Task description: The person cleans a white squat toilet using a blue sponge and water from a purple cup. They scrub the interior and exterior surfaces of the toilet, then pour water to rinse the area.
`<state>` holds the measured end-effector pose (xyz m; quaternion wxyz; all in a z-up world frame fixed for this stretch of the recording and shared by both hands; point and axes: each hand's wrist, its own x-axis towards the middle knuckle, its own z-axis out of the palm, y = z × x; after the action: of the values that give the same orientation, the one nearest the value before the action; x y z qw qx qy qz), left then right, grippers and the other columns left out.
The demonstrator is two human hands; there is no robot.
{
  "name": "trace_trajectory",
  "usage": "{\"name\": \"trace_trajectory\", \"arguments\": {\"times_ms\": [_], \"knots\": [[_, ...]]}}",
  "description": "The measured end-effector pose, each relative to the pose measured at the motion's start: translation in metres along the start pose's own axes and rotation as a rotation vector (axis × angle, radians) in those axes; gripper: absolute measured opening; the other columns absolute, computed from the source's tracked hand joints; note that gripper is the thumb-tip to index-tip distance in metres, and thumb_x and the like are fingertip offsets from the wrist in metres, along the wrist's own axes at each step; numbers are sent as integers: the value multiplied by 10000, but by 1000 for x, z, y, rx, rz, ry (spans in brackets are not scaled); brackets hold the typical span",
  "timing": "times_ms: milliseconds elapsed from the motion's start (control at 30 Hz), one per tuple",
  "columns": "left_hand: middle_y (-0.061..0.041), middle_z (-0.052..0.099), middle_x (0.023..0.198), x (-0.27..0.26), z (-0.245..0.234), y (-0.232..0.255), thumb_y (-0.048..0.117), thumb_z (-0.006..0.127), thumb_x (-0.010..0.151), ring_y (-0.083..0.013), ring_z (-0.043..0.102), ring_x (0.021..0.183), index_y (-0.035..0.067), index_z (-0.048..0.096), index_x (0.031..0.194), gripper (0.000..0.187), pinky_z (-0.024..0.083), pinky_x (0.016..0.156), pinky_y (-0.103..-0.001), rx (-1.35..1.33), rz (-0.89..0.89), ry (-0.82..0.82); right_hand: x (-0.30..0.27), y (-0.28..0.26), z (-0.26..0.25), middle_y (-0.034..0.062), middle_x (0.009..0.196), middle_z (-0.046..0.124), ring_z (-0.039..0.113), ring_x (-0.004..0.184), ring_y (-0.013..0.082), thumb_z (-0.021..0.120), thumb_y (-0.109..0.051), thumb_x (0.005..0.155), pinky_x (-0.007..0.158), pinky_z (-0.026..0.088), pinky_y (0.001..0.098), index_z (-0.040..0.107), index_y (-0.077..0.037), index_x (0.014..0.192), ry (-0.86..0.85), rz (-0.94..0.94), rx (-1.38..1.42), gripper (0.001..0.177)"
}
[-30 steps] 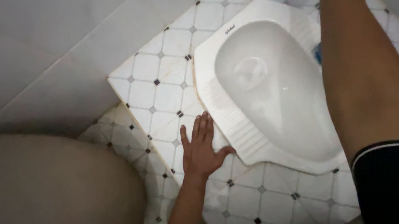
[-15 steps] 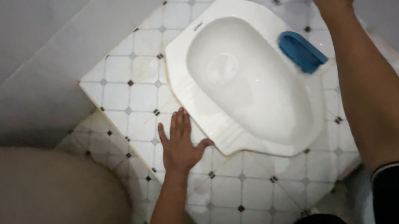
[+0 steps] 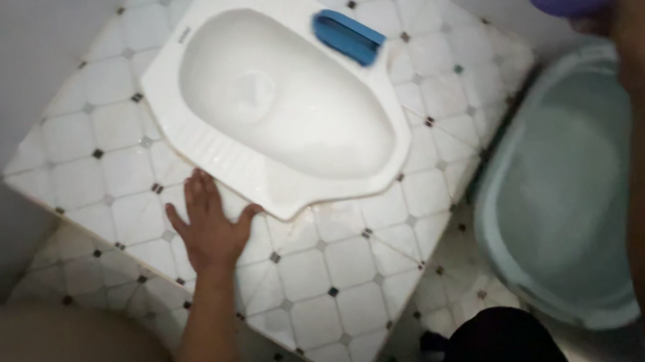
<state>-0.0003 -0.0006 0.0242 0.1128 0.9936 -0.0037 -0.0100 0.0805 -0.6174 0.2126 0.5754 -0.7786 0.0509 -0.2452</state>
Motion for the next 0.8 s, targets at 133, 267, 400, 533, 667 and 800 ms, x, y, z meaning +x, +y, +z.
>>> {"name": "trace_trajectory", "arguments": {"times_ms": [133,267,400,533,667,800], "knots": [[-131,200,1700,2,-2,4,801,514,860,-276,144,1562,25,234,1614,1117,-7,1209,-626,-38,14,8,-98,11,-90,226,1217,622,785,979,334,471,77,997,757,652,418,369,125,1304,205,153,-181,327],[-124,222,1706,0,-3,4,769,543,856,-274,160,1575,28,243,1631,1114,8,1227,-632,-71,23,45,-182,4,-111,310,1168,661,743,996,432,551,9,1046,859,614,491,449,91,1304,123,30,-864,289],[-134,228,1718,-2,-5,7,786,540,881,-287,174,1583,-6,244,1635,1133,14,1226,-643,-79,47,68,-221,-8,-87,432,1147,618,658,978,563,636,5,969,865,539,545,385,183,1410,181,292,-1277,538],[-135,221,1712,-8,-6,2,807,517,878,-278,168,1586,6,243,1630,1132,11,1235,-638,-73,33,36,-239,-7,-67,389,1239,613,640,992,555,502,-138,1151,855,510,590,457,23,1476,173,565,-1161,365],[-109,153,1691,6,-5,5,855,460,828,-253,105,1546,34,171,1611,1171,-18,1199,-606,-47,5,-42,-247,28,-82,356,1228,646,698,1006,488,584,-96,1023,873,561,540,565,125,1298,39,667,-1058,353],[-84,133,1725,1,0,1,867,401,872,-232,85,1582,54,151,1634,1141,-18,1233,-597,38,-14,-60,-242,90,-117,269,1189,657,703,1024,345,578,-74,982,830,616,416,580,144,1221,310,880,-275,323]]}}
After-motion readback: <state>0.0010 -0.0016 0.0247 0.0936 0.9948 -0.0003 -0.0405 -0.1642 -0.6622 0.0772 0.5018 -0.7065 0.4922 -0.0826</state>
